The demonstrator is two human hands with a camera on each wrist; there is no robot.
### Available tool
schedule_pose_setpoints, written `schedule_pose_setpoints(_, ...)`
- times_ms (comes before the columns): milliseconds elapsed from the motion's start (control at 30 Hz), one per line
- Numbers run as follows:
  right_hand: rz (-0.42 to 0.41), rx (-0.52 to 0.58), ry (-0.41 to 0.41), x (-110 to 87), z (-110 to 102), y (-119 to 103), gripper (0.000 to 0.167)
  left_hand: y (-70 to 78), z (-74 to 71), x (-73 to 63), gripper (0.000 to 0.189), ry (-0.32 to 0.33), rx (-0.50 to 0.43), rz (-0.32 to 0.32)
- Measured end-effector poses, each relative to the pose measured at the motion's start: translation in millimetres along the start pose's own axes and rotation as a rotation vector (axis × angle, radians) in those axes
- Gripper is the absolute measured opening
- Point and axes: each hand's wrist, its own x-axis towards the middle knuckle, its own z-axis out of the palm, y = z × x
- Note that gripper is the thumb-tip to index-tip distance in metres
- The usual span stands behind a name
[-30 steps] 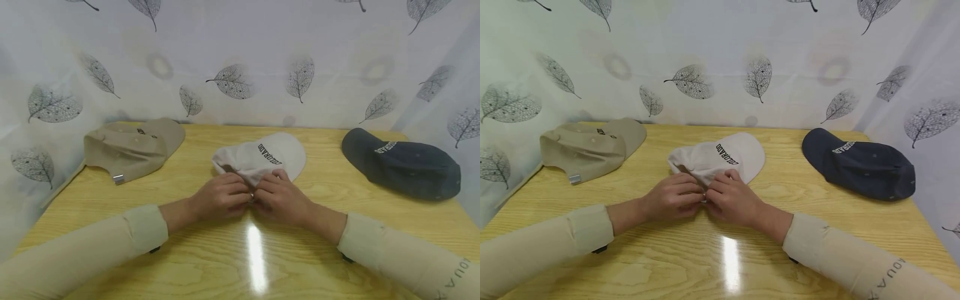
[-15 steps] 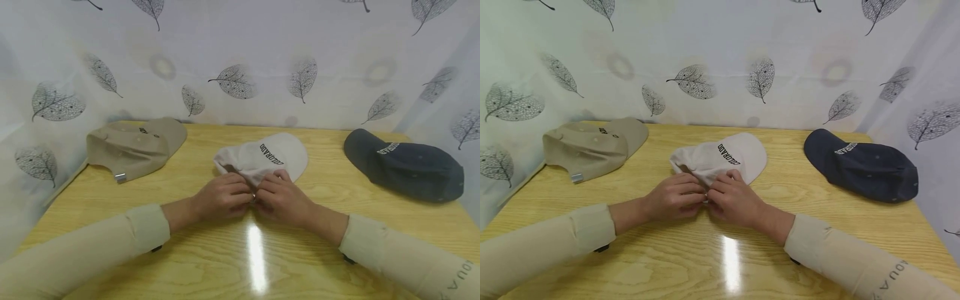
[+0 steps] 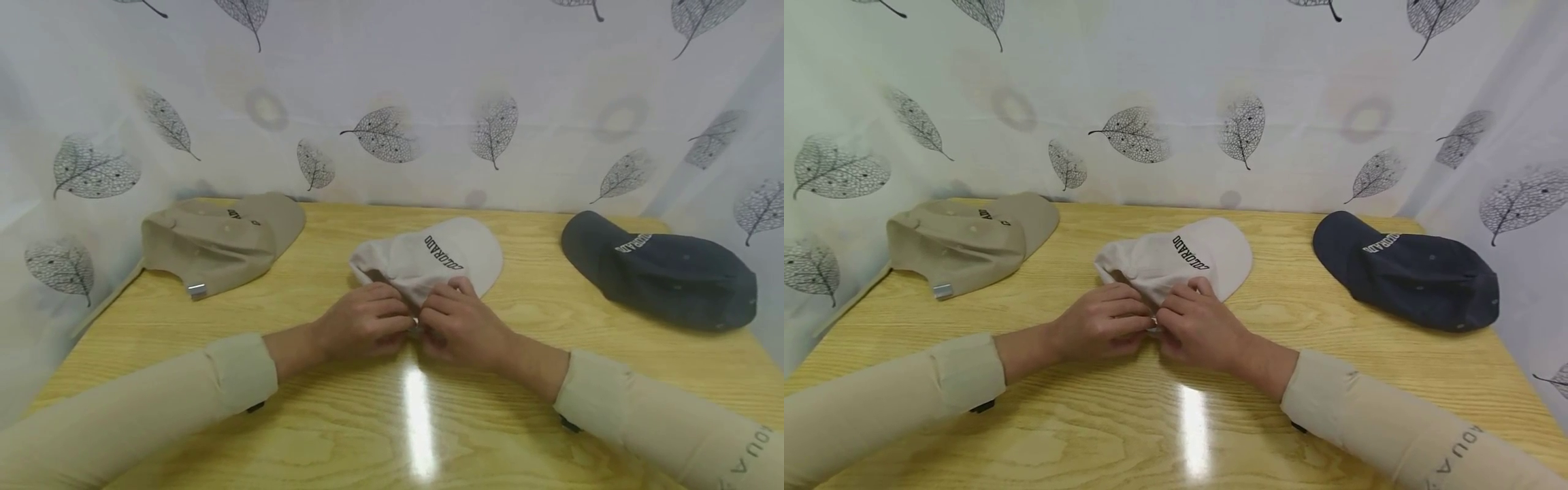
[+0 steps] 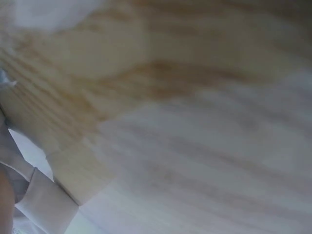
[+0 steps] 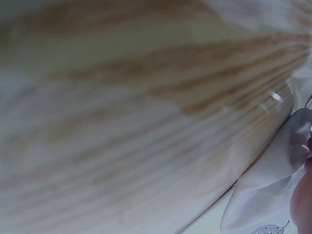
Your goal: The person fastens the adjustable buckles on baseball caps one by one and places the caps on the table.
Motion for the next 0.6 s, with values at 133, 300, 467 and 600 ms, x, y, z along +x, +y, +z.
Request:
schedule_pose_setpoints(133,0.006,-0.010,0.001,0.6,-0.3,-1.3,0.018,0.6,0.2,0.0,0.018,-0.001,-0.003,-0.003)
schedule_pose_setpoints(300,0.003,-0.010,-0.002,0.3,0.3,-2.2,0.018,1.2,0.8,-0.2,0.017,0.005,-0.003,0.002)
schedule_pose_setpoints(467,0.037,0.021,-0.003,-0.4,0.3,-2.2,0.017,0.3,0.6,-0.6,0.016,0.014,-0.019,-0.006)
schedule_pose_setpoints(600,0.068,0.067,0.013,-0.2,0.6,-2.0,0.019,-0.8,0.4,-0.9,0.016,0.023,-0.035,-0.010)
